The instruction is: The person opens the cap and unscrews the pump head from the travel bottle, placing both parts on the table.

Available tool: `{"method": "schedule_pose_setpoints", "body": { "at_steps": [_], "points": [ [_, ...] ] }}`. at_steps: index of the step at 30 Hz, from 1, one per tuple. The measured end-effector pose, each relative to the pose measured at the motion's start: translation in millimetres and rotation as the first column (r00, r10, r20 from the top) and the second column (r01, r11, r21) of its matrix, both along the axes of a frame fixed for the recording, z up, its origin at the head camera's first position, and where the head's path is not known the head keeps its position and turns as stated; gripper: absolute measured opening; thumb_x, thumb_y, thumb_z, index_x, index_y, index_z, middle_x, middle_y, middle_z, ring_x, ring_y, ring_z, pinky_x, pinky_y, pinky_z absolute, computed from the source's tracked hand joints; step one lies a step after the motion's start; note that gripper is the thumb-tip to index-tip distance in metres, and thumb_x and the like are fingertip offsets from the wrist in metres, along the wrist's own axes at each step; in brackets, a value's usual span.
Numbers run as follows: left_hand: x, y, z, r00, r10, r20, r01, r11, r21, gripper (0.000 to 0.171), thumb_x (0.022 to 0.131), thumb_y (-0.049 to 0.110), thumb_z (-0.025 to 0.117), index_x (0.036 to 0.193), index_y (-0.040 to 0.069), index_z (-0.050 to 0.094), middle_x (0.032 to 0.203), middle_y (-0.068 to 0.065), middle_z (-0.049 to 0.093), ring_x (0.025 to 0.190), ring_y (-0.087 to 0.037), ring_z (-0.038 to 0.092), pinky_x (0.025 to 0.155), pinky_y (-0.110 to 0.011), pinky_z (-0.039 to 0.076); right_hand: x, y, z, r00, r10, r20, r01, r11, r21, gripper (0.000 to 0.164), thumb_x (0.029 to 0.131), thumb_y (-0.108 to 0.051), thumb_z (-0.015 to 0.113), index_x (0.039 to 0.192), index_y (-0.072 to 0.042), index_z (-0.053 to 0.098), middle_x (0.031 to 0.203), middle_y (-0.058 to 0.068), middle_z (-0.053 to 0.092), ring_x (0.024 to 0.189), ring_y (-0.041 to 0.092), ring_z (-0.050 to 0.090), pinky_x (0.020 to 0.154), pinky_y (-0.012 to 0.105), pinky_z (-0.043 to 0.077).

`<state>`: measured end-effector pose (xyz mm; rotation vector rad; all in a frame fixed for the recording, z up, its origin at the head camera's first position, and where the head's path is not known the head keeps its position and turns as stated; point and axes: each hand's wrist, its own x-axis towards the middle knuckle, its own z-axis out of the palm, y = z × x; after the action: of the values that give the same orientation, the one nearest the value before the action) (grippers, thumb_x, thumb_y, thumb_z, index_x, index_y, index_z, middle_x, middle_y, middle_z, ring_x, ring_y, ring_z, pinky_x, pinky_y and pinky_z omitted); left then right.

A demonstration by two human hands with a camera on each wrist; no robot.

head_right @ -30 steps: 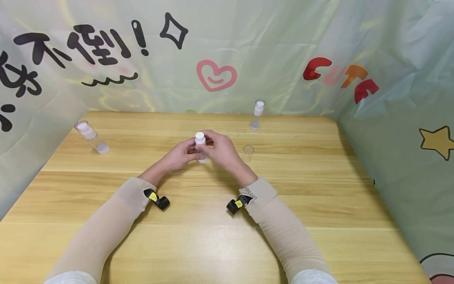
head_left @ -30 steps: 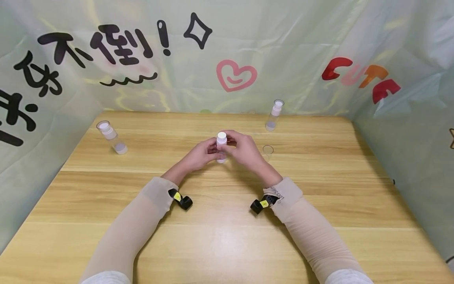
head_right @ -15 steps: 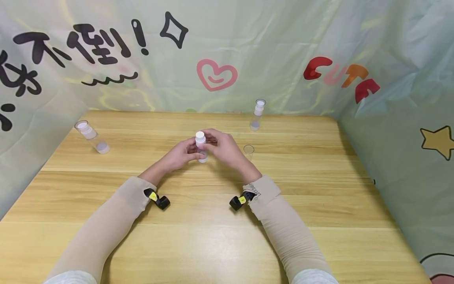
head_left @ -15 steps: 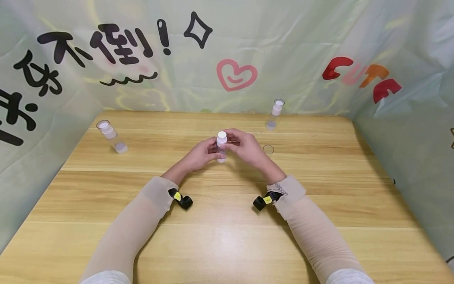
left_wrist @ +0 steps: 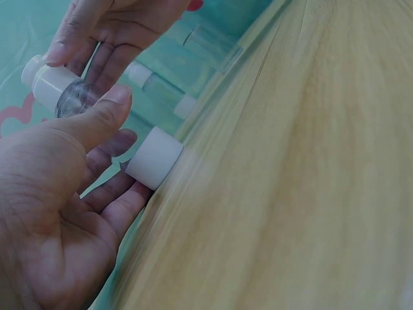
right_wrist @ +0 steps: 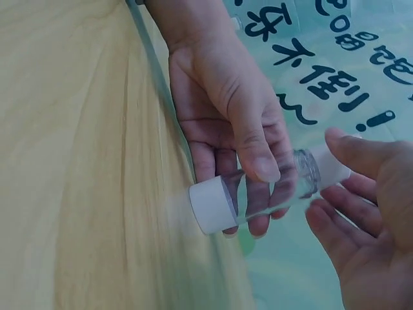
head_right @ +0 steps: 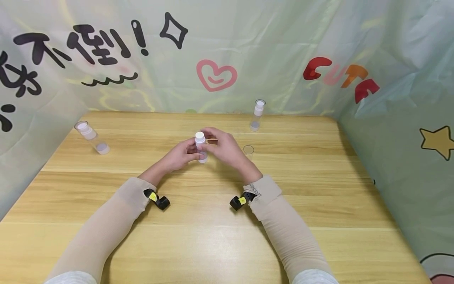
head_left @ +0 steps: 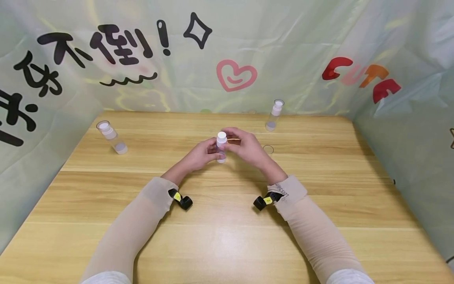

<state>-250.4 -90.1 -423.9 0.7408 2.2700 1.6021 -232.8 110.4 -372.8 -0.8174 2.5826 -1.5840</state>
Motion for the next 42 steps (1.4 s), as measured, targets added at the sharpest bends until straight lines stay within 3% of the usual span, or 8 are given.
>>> {"method": "schedule_pose_setpoints", "body": {
  "at_steps": [5,11,16,23,33,42],
  "points": [
    [0.4,0,-0.1,1.000,-0.004,0.010,0.004,1.000,0.010,0.044,0.092,0.009,0.069,0.133,0.004,0.052,0.126,-0.014,0.061,0.116,-0.026,0.060,0.092,-0.033,0.054,4.0,-6,1.6,0.994,-0.070,-0.081,0.071,0.997,0.008,0.054,0.087,-0.017,0.076,0.134,-0.001,0.054,0.127,0.014,0.061,0.113,0.026,0.061,0.098,0.041,0.050],
    [0.3,-1,0.9,1.000,0.009,-0.002,-0.009,1.000,-0.022,0.044,0.093,0.012,0.069,0.133,0.005,0.053,0.127,-0.012,0.060,0.114,-0.025,0.061,0.092,-0.032,0.054,10.6,-16,-2.0,0.980,-0.122,-0.160,0.128,0.991,0.026,0.058,0.085,-0.018,0.078,0.135,-0.001,0.054,0.124,0.012,0.062,0.112,0.022,0.061,0.095,0.028,0.051],
    [0.2,-2,0.3,1.000,0.023,-0.009,-0.023,0.998,-0.053,0.045,0.092,0.015,0.069,0.134,0.006,0.053,0.129,-0.012,0.059,0.117,-0.027,0.059,0.095,-0.035,0.052,16.2,-23,-4.8,0.970,-0.170,-0.173,0.184,0.980,0.069,0.059,0.085,-0.022,0.079,0.135,-0.003,0.054,0.128,0.012,0.060,0.108,0.025,0.064,0.093,0.029,0.052],
    [0.4,-1,-0.1,0.999,0.025,-0.026,-0.026,0.998,-0.053,0.036,0.092,0.010,0.069,0.126,0.006,0.057,0.126,-0.012,0.061,0.116,-0.027,0.059,0.095,-0.034,0.052,17.7,-27,-7.4,0.955,-0.228,-0.190,0.250,0.963,0.103,0.053,0.085,-0.025,0.079,0.128,-0.004,0.058,0.115,0.011,0.067,0.101,0.023,0.066,0.090,0.032,0.054],
    [-2.5,1,4.6,0.999,0.012,-0.046,-0.015,0.999,-0.051,0.038,0.091,0.011,0.071,0.127,0.007,0.057,0.126,-0.010,0.062,0.118,-0.025,0.059,0.097,-0.032,0.051,13.3,-23,-7.6,0.951,-0.245,-0.192,0.273,0.952,0.140,0.043,0.087,-0.023,0.077,0.122,-0.005,0.061,0.114,0.009,0.067,0.102,0.022,0.066,0.089,0.031,0.054],
    [-1.2,-1,3.8,1.000,0.009,-0.019,-0.010,0.999,-0.048,0.041,0.092,0.011,0.070,0.129,0.005,0.056,0.127,-0.011,0.061,0.118,-0.024,0.058,0.097,-0.029,0.050,9.4,-19,-5.4,0.975,-0.176,-0.133,0.192,0.975,0.116,0.043,0.087,-0.020,0.077,0.123,-0.004,0.061,0.110,0.010,0.069,0.101,0.022,0.067,0.089,0.027,0.054]
  ]
}}
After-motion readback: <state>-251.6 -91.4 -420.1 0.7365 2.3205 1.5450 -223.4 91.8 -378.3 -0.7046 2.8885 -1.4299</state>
